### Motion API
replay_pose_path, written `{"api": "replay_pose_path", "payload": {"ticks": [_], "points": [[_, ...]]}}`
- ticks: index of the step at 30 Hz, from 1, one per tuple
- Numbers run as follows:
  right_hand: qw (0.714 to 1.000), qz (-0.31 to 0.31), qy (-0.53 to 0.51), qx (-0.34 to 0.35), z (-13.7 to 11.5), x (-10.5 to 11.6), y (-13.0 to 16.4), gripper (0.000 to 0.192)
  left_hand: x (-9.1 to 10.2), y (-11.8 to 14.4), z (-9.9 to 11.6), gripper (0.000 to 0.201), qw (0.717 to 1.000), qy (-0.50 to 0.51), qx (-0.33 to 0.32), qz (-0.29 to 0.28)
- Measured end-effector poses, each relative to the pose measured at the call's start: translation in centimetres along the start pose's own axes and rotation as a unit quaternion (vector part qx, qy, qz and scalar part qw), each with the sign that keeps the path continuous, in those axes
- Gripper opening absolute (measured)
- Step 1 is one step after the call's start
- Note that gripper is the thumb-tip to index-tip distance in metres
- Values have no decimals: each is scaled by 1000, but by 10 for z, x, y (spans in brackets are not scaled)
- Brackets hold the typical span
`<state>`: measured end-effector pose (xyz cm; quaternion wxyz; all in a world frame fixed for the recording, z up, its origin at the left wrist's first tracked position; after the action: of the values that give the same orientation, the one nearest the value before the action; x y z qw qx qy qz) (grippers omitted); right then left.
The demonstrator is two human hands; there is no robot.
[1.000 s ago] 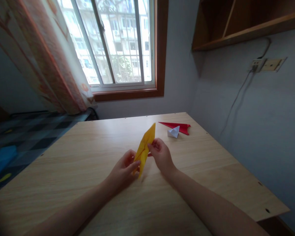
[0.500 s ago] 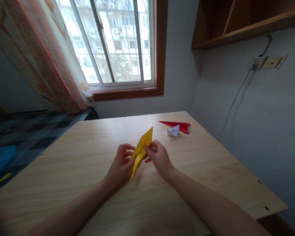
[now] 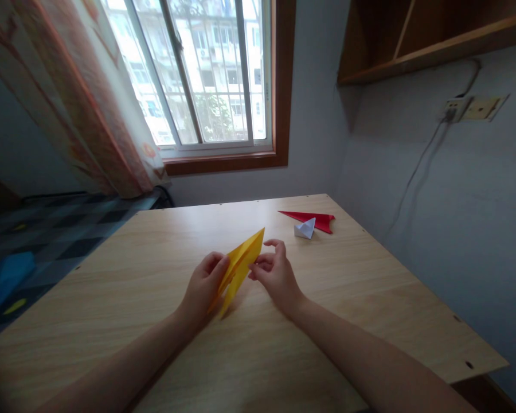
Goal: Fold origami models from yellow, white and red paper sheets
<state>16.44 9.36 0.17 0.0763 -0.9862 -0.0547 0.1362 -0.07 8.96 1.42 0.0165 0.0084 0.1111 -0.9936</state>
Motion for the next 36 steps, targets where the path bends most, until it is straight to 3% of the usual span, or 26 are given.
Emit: {"api": "replay_pose_path", "payload": {"ticks": [6,11,15,21,25,32,36], "points": [[992,-66,98,53,-11,-7,3,20,0,3,-2,31,998,45,52,14],[989,-78,118,37,-5,-7,2,23,-2,6,-2,28,993,89,73,19],[990,-87,105,25,0,-8,0,10,-2,7,-3,28,991,101,81,22],[988,-100,115,22,-6,-13,5,20,-3,6,-4,46,987,125,97,15],[986,-107,126,24,-7,-12,6,22,-3,6,-4,45,986,139,97,9],[995,-79,51,14,-1,-7,1,19,-15,11,-1,54,975,197,98,-42],[991,-81,100,33,-4,-6,1,22,-14,11,-3,57,972,205,105,-38]]}}
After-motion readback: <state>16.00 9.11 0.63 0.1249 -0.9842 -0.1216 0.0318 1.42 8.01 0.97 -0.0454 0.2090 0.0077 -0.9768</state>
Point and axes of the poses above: each hand's wrist, its own y-axis away from the middle knuckle, its own x-axis out of the back of the hand, z = x × y, the point moved 7 cm from there along -y, towards the middle knuckle, and after that the axes turned 4 degrees about -x, right-handed, at the moved point
